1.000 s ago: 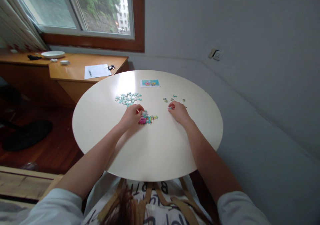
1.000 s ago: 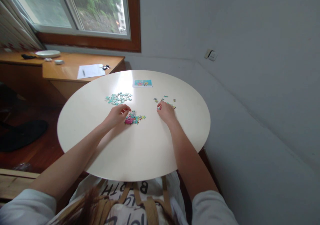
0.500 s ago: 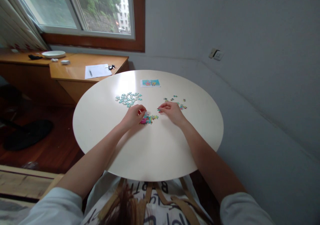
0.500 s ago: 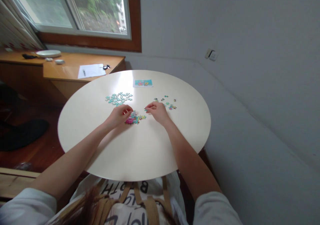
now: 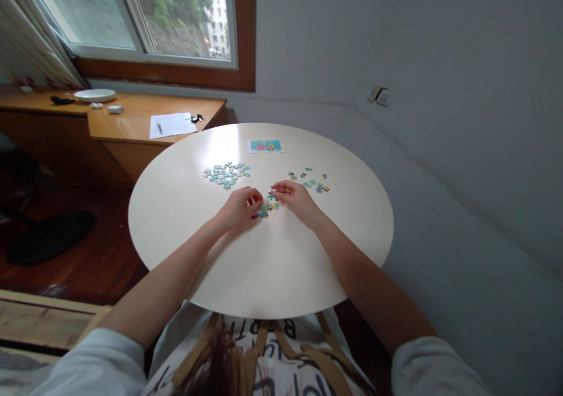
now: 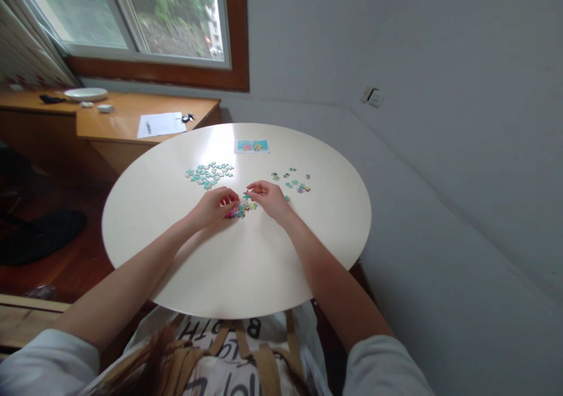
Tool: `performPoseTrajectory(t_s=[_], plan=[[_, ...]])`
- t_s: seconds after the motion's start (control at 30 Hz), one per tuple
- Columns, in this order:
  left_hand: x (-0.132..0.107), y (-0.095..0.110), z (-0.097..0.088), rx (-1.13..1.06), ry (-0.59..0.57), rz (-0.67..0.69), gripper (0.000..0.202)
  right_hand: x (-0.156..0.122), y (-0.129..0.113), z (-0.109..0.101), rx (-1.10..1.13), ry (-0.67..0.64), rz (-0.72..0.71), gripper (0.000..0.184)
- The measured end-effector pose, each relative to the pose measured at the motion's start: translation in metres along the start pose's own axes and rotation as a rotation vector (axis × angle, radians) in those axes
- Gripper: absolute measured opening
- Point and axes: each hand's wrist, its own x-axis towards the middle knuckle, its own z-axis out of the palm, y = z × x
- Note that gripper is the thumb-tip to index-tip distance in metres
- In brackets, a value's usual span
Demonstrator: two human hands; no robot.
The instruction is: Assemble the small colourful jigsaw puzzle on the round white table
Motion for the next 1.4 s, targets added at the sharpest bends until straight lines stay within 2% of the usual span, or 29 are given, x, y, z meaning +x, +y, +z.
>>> performPoseTrajectory(t_s=[0.13, 0.67, 0.9, 1.4], plan=[[0.0, -0.001, 0.0, -0.014, -0.001, 0.006, 0.011, -0.001, -0.001, 0.001, -0.031, -0.011, -0.029, 0.033], [0.0, 0.0, 0.0, -0.067, 0.069, 0.049, 0.01, -0.007, -0.007, 0.006, 0.029, -0.013, 0.121, 0.032], [0.001, 0.001, 0.0, -0.076, 0.124, 0.062, 0.007, -0.009, -0.01, 0.006, 0.009, -0.022, 0.134, 0.033], [0.0, 0.003, -0.002, -0.097, 0.137, 0.087, 0.008, -0.008, -0.008, 0.006, 0.012, -0.023, 0.159, 0.031]])
